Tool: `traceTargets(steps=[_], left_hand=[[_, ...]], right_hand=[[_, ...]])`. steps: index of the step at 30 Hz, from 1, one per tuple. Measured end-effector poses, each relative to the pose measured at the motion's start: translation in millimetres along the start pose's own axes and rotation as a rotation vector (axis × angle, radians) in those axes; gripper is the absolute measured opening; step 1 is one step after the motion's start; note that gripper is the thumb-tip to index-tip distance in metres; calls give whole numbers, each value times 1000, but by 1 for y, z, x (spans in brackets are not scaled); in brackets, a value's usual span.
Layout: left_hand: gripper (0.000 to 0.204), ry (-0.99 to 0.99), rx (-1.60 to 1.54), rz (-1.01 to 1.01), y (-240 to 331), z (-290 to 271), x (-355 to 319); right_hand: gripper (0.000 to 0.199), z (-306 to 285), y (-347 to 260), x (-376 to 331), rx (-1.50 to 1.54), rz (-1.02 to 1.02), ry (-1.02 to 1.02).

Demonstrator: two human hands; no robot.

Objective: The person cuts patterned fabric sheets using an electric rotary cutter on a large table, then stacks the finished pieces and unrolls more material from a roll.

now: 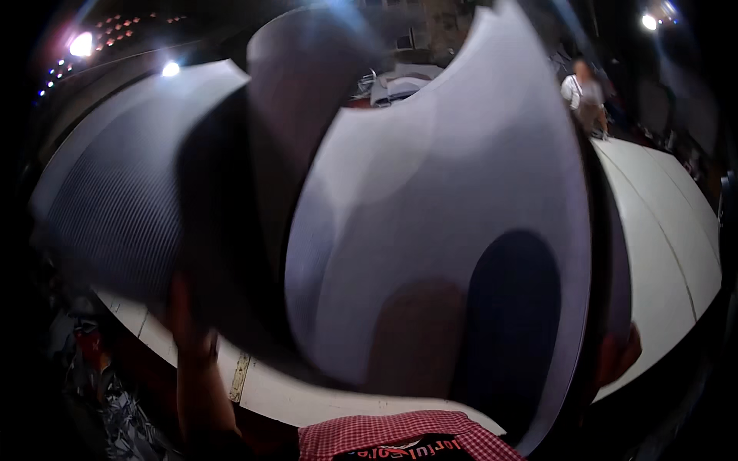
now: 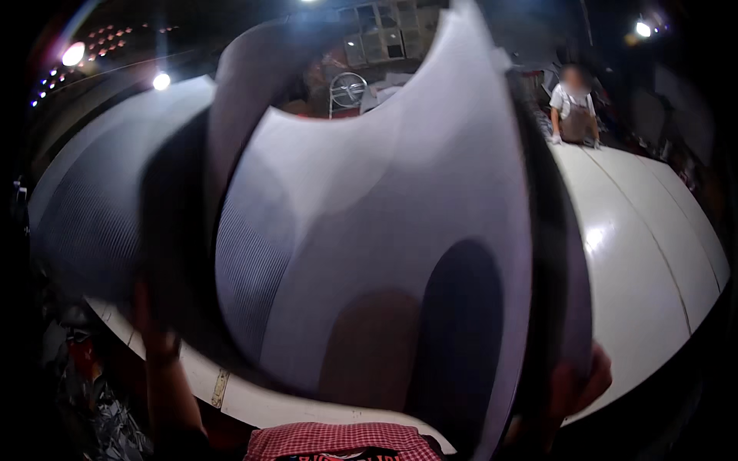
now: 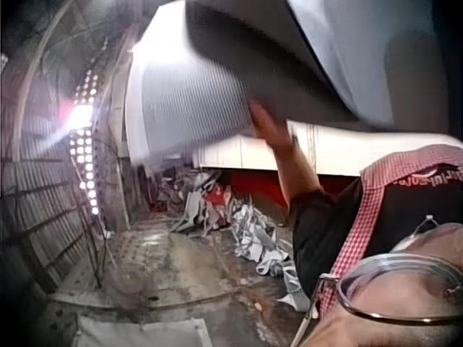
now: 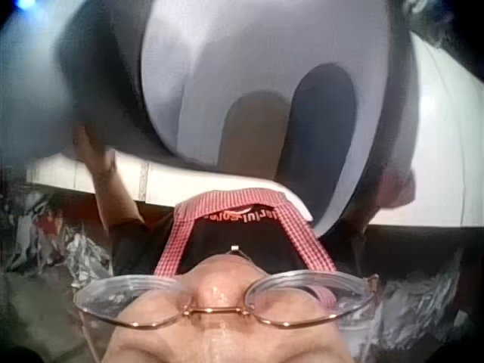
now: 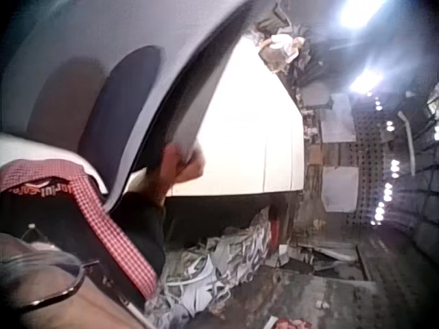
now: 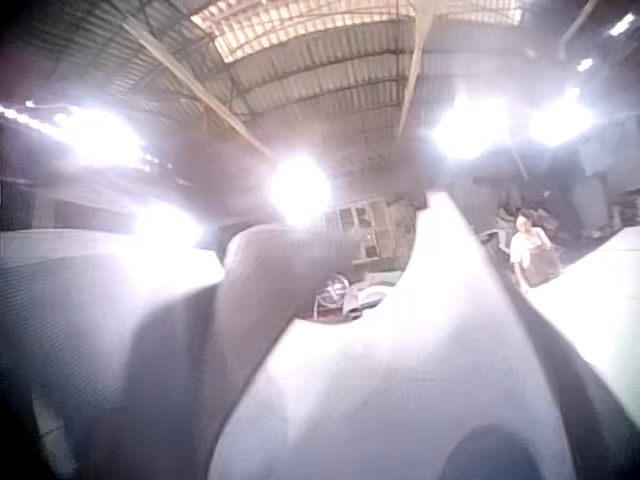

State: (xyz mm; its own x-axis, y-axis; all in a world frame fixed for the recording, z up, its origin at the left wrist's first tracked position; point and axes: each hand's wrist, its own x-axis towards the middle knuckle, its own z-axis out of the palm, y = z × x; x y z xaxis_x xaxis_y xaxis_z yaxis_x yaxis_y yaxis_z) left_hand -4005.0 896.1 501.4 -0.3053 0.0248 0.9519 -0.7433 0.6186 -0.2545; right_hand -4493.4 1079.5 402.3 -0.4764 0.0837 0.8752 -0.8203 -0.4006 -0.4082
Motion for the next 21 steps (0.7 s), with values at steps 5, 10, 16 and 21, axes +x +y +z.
traceTargets(steps=[5,10,16,21], left_hand=[[86,-386,89,-653,-71,207,76],[73,-508,-96,-233,-10,208,-24],[38,-1612,-120,-590,-4,106,-192],[37,-1775,-49,-801,-57,79,-301]], right_hand=[[33,206,127,78,-273,117,-170],[47,274,219,-21,-348,125,-498],[49,182,181,-287,-616,604,-1749],[68,195,74,-385,-516,450,-2229]])
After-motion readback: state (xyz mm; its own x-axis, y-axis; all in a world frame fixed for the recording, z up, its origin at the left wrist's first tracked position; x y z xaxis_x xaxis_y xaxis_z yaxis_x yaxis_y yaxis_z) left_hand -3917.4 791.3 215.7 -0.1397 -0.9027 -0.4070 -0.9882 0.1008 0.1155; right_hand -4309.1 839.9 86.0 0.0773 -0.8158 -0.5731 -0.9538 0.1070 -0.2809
